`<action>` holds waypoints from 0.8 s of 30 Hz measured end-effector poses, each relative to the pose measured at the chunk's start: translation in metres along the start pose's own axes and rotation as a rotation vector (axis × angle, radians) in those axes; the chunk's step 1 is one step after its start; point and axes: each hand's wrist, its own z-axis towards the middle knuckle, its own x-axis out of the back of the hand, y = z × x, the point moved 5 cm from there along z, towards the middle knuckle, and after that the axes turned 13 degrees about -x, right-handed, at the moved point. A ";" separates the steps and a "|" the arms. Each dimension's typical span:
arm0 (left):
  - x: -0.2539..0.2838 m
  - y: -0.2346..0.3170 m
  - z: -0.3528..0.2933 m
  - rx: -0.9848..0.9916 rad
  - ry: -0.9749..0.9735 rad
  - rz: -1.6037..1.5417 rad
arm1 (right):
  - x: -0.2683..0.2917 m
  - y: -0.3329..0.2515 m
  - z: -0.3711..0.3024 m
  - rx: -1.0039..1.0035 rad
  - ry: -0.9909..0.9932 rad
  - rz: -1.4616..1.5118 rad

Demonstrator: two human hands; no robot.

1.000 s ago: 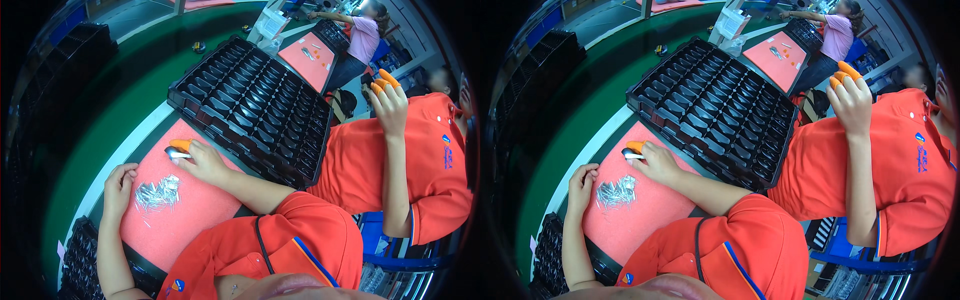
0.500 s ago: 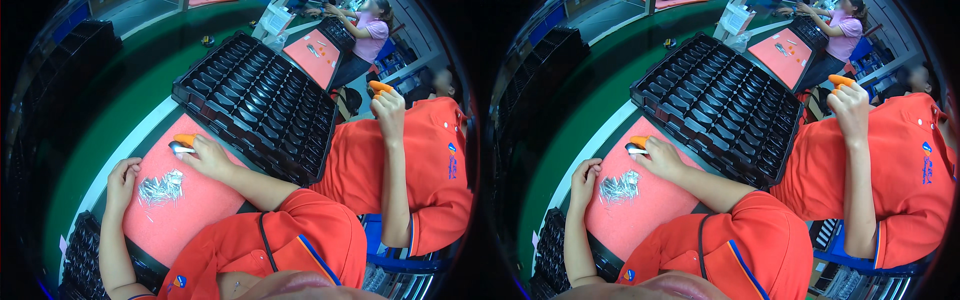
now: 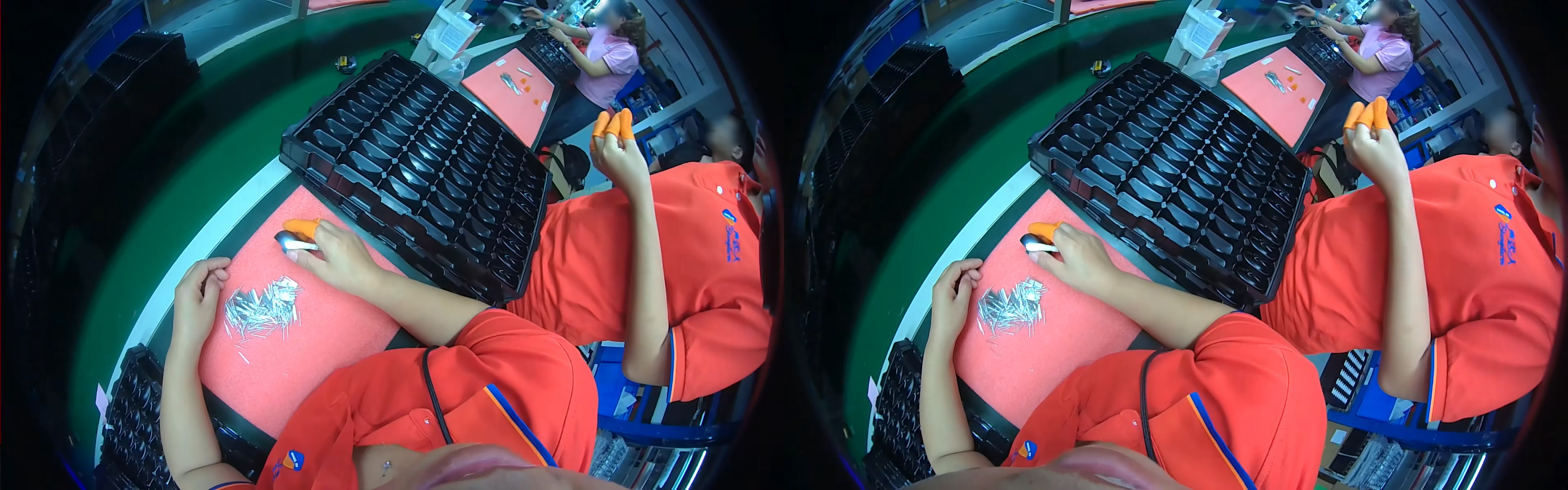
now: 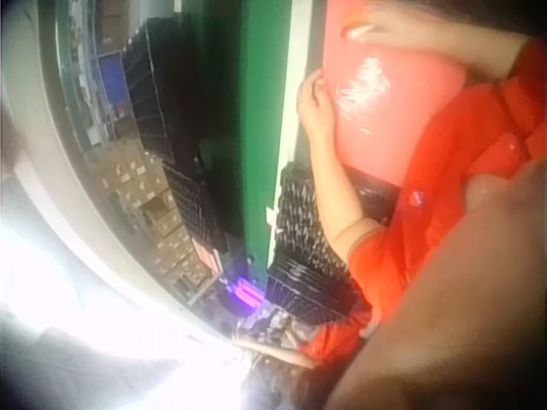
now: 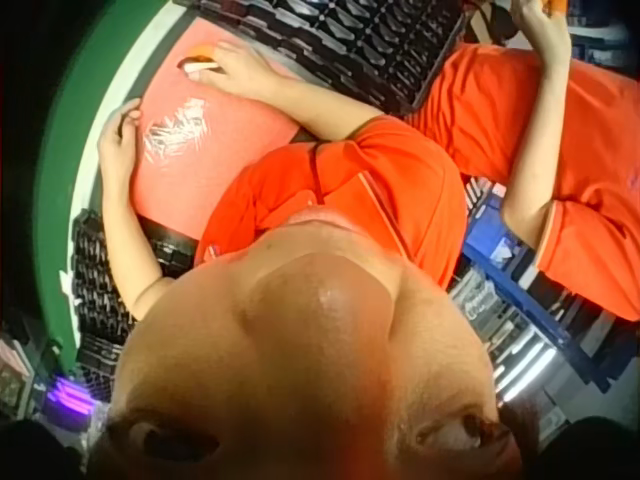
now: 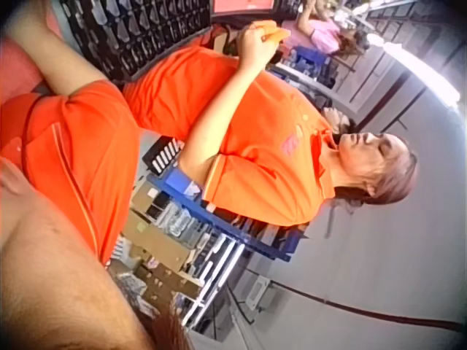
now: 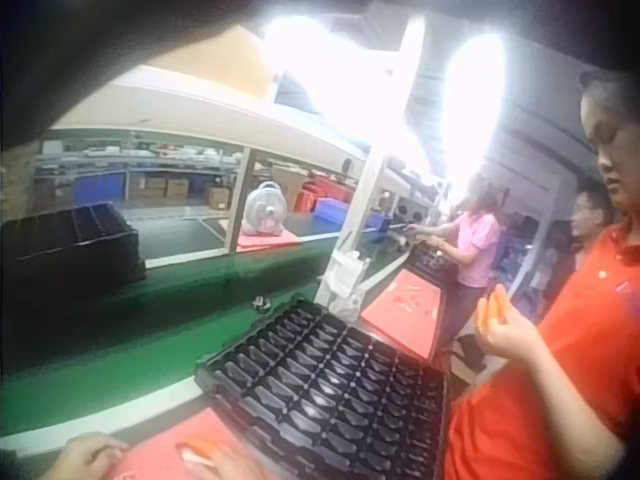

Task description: The worker is assembling small electronic parts and placing them into a sorting tray at a factory station.

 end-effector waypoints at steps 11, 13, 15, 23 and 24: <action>0.000 0.001 0.000 -0.011 -0.005 0.003 | 0.000 0.003 0.000 -0.006 0.000 0.000; 0.001 0.004 0.000 -0.001 -0.007 0.014 | 0.001 0.002 0.000 -0.018 -0.008 -0.006; 0.002 0.003 0.000 0.000 -0.004 0.011 | 0.001 0.002 0.000 -0.031 -0.018 -0.011; 0.003 0.008 0.004 0.000 -0.011 0.010 | 0.007 -0.002 0.000 -0.020 0.010 0.011; 0.003 0.011 0.005 -0.006 -0.017 0.014 | 0.009 -0.001 -0.001 -0.020 0.016 0.014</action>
